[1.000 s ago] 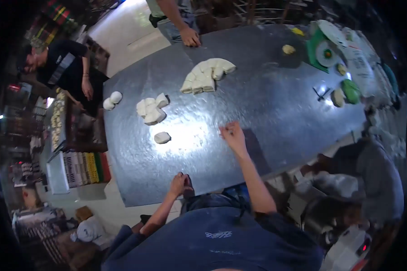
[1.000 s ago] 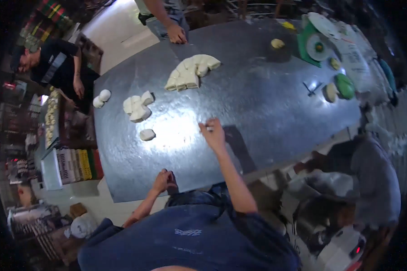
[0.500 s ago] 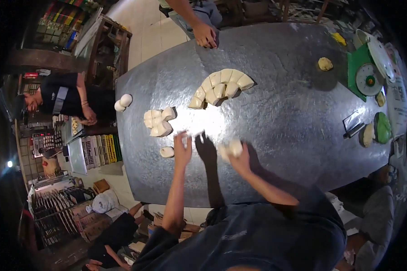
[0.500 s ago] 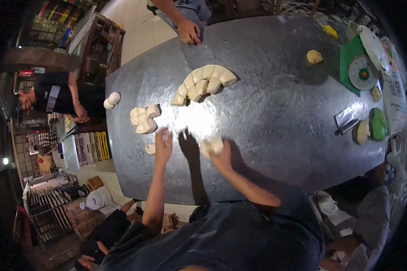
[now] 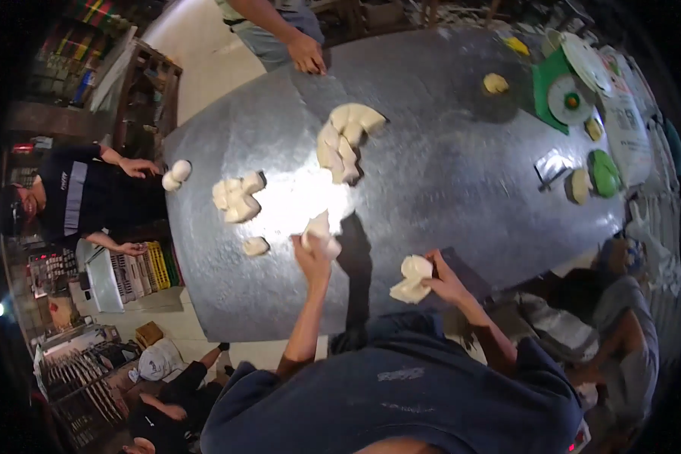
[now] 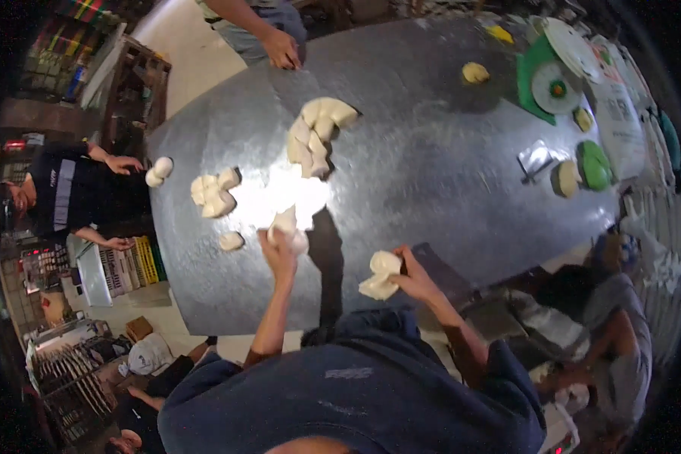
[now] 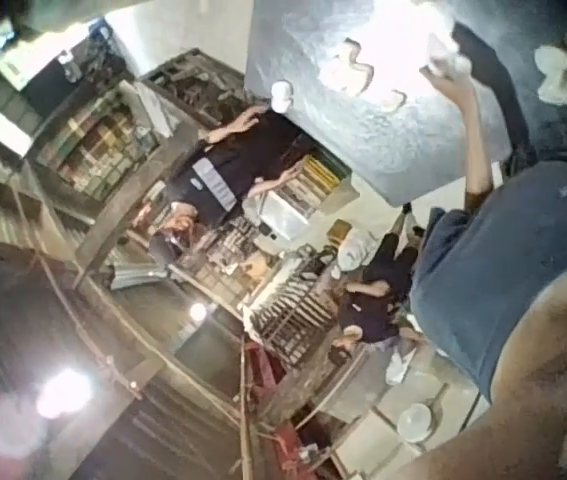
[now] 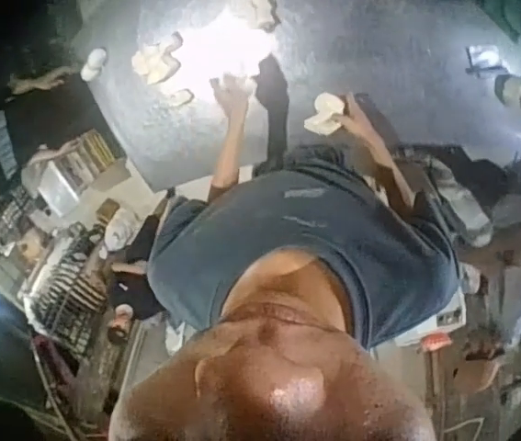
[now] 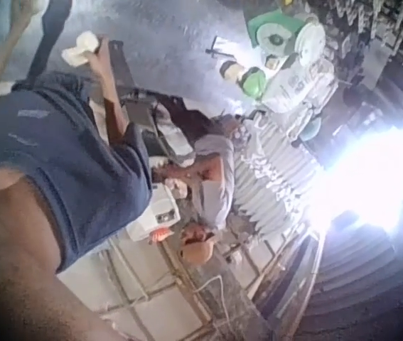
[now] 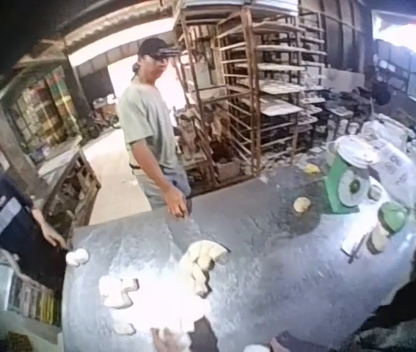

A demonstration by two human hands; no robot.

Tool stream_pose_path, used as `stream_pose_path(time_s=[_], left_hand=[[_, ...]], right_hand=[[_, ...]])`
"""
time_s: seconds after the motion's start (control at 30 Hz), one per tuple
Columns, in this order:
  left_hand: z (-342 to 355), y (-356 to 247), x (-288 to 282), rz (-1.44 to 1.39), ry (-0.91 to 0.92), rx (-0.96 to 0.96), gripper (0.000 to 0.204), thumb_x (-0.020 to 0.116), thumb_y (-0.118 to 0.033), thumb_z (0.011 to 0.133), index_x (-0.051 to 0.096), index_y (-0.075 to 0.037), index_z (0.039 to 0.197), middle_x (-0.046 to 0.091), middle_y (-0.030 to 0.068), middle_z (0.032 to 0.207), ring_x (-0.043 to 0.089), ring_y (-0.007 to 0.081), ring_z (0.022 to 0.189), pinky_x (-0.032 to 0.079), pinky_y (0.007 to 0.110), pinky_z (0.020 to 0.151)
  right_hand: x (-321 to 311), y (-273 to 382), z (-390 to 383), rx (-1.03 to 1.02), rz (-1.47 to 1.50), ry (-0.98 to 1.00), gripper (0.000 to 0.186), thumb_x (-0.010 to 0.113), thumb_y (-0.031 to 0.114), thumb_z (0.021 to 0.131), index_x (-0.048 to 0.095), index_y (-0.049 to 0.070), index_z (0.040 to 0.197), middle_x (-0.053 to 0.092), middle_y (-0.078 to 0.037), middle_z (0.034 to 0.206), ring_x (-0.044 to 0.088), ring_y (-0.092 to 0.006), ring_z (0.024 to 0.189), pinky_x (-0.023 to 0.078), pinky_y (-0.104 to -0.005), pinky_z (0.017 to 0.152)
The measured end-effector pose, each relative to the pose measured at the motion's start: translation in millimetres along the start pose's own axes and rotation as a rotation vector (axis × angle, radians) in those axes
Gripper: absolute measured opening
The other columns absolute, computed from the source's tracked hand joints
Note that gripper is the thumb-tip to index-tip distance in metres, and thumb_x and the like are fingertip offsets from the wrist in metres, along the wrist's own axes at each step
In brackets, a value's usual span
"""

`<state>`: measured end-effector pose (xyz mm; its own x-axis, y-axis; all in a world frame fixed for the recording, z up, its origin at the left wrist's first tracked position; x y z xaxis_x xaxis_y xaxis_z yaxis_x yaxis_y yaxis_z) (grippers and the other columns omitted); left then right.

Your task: Shaping pieces of dough into rounds and weighing them on a scale at a bakery workbench.

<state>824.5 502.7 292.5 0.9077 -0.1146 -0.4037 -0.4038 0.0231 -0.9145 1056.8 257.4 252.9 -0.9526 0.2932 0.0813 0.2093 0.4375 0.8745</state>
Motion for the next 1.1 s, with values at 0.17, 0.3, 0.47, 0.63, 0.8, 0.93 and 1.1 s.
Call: stream_pose_path(time_s=[0.17,0.3,0.47,0.63,0.8,0.93,1.1], left_hand=[[-121,66,-68,0.461,0.005,-0.12,0.038,0.049,-0.032,0.097,0.047,0.002,0.113,0.046,0.0279,0.12,0.053,0.0385,0.1,0.044,0.043,0.079],[-142,74,-50,0.733,0.085,0.278,0.06,0.056,-0.029,0.093,0.032,0.003,0.139,0.031,0.0288,0.14,0.037,0.0441,0.123,0.026,0.052,0.104],[-79,43,-3,0.669,0.124,0.598,0.036,0.059,-0.027,0.088,0.057,0.002,0.11,0.054,0.0211,0.11,0.047,0.0416,0.11,0.036,0.051,0.097],[-11,44,12,0.557,0.182,0.432,0.042,0.047,-0.04,0.093,0.067,-0.005,0.079,0.063,0.018,0.072,0.06,0.0371,0.072,0.047,0.047,0.064],[-129,27,-52,0.399,-0.028,0.85,0.028,0.061,-0.03,0.083,0.064,-0.003,0.076,0.059,0.0175,0.076,0.056,0.0369,0.073,0.042,0.047,0.07],[-159,70,-80,0.456,0.193,0.383,0.047,0.053,-0.04,0.091,0.062,-0.004,0.061,0.062,0.0183,0.07,0.058,0.0386,0.072,0.045,0.046,0.071],[-122,38,-117,0.324,-0.011,0.737,0.056,0.039,-0.05,0.096,0.054,0.003,0.099,0.064,0.0229,0.086,0.061,0.0434,0.079,0.047,0.047,0.072]], right_hand=[[-9,-15,-62,-0.046,-0.725,-0.597,0.052,0.064,0.003,0.077,0.045,0.0,0.125,0.038,-0.025,0.129,0.044,-0.0435,0.116,0.041,-0.0473,0.095],[48,-6,-78,-0.433,-0.885,-0.793,0.059,0.065,0.021,0.081,0.042,-0.004,0.129,0.038,-0.025,0.132,0.044,-0.043,0.117,0.038,-0.0506,0.098],[49,13,-29,-0.625,-1.243,-0.998,0.052,0.061,0.04,0.085,0.055,-0.001,0.115,0.053,-0.021,0.117,0.051,-0.0406,0.109,0.042,-0.05,0.091],[-7,23,35,-0.421,-0.91,-0.877,0.034,0.063,0.037,0.084,0.058,0.004,0.077,0.057,-0.016,0.085,0.055,-0.036,0.084,0.044,-0.0461,0.07],[54,11,-63,-0.635,-0.889,-1.164,0.037,0.062,0.041,0.086,0.062,0.007,0.07,0.062,-0.012,0.074,0.059,-0.0327,0.075,0.045,-0.0443,0.067],[82,-39,-94,-0.321,-0.843,-0.853,0.039,0.062,0.041,0.087,0.06,0.009,0.064,0.064,-0.012,0.074,0.061,-0.0325,0.077,0.047,-0.0429,0.069],[72,6,-120,-1.0,-1.219,-0.859,0.04,0.062,0.04,0.089,0.056,0.001,0.097,0.063,-0.021,0.091,0.06,-0.0411,0.086,0.047,-0.0472,0.072]])
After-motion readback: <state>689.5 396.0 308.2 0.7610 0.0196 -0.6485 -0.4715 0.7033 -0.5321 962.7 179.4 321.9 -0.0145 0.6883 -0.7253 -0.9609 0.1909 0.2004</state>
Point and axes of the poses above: each hand's wrist, its own z-axis towards the middle knuckle, its own x-axis out of the palm, y = z × x, the point moved 9 cm from there along z, towards the middle knuckle
